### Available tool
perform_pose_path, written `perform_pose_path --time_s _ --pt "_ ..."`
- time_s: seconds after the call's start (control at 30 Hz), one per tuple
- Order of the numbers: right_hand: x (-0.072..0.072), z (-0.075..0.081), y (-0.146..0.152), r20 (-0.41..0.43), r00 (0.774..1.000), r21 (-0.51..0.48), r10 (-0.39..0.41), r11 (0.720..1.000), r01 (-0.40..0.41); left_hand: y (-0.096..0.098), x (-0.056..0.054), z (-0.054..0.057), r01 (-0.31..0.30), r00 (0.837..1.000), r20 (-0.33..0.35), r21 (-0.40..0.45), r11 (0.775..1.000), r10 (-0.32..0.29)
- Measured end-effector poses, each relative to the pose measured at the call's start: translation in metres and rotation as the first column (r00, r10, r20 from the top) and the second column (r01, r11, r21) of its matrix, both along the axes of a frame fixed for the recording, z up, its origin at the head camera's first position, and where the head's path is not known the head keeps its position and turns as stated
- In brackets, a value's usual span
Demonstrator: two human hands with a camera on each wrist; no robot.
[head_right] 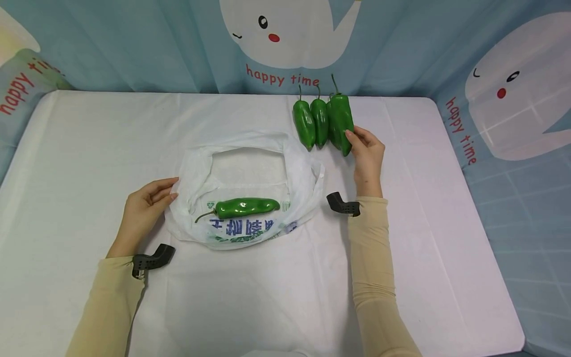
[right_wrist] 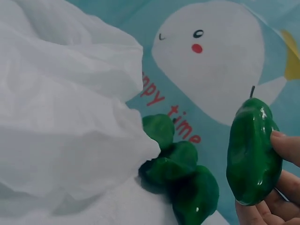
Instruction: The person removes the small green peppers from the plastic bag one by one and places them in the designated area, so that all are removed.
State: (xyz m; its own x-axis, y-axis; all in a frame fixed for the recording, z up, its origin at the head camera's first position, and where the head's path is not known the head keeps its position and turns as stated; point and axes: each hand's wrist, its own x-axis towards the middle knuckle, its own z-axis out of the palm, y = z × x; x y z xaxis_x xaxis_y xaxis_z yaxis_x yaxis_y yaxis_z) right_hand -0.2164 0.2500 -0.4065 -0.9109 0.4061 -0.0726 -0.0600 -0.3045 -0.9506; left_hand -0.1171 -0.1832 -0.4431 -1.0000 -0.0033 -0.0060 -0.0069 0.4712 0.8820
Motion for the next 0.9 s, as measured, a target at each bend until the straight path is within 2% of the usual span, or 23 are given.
perform_pose_path --time_s 0.43,0.63,0.9 --pt "-0.004 -0.002 0.012 0.062 0.996 -0.054 -0.064 0.996 0.067 -0.004 0.001 0.001 0.001 1.0 0.015 0.006 1.0 -0.002" --pt "-0.007 -0.006 0.02 0.123 0.989 -0.041 -0.079 0.996 0.085 -0.003 0.001 -0.001 0.007 1.0 0.025 0.013 1.0 -0.007" --pt "-0.014 -0.013 0.024 0.185 0.981 -0.007 -0.066 0.998 0.068 -0.004 0.002 0.0 0.011 1.0 0.013 0.006 1.0 -0.012"
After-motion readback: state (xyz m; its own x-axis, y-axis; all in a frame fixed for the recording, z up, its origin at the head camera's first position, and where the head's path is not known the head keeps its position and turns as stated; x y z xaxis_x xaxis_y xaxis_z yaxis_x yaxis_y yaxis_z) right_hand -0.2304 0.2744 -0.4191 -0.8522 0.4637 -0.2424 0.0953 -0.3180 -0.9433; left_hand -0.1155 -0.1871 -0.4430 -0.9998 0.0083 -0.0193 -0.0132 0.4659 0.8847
